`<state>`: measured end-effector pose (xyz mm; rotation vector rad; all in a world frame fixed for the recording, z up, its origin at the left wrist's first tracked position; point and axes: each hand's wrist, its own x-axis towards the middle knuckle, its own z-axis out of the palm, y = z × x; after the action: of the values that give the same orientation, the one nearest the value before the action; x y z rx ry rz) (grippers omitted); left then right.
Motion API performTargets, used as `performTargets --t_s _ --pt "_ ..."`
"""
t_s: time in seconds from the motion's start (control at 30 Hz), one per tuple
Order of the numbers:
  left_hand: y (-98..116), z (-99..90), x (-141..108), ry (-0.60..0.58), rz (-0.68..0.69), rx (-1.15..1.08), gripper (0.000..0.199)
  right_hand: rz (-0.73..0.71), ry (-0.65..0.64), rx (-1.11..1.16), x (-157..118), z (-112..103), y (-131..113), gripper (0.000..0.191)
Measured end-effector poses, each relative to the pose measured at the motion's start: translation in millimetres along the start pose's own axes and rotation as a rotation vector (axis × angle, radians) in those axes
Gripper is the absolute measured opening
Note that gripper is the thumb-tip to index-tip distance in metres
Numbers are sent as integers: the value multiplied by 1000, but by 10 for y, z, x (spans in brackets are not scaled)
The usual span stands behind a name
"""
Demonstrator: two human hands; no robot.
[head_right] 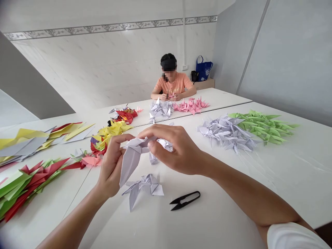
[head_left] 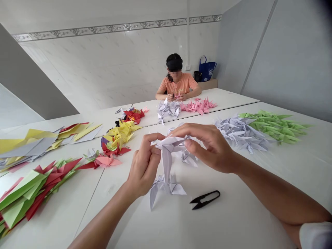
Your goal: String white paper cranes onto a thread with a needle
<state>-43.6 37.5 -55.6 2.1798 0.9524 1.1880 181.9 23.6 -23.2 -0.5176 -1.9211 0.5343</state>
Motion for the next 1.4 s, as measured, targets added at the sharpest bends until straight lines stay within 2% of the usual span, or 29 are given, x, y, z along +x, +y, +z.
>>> performTargets --t_s 0.23,0.37,0.57,0.7,0.9,1.13,1.3,1.4 --pt "56 15 8 3 117 121 28 25 -8 -11 -4 -19 -8 26" --pt "90 23 12 -8 161 172 40 51 -29 -34 -10 -21 -3 29" --pt "119 24 2 -3 129 146 45 24 -23 -54 -5 -25 1 29" --pt "64 17 -31 35 180 64 44 58 -18 -29 -10 -18 8 30" --pt "22 6 -49 45 177 56 40 90 -28 40 -13 -26 23 30" --pt "33 34 -29 71 58 42 39 111 -62 200 11 -35 51 24" --pt "86 21 61 103 6 1 13 55 -1 160 8 -18 68 29" --pt "104 11 120 157 31 18 13 111 55 124 10 1 93 21"
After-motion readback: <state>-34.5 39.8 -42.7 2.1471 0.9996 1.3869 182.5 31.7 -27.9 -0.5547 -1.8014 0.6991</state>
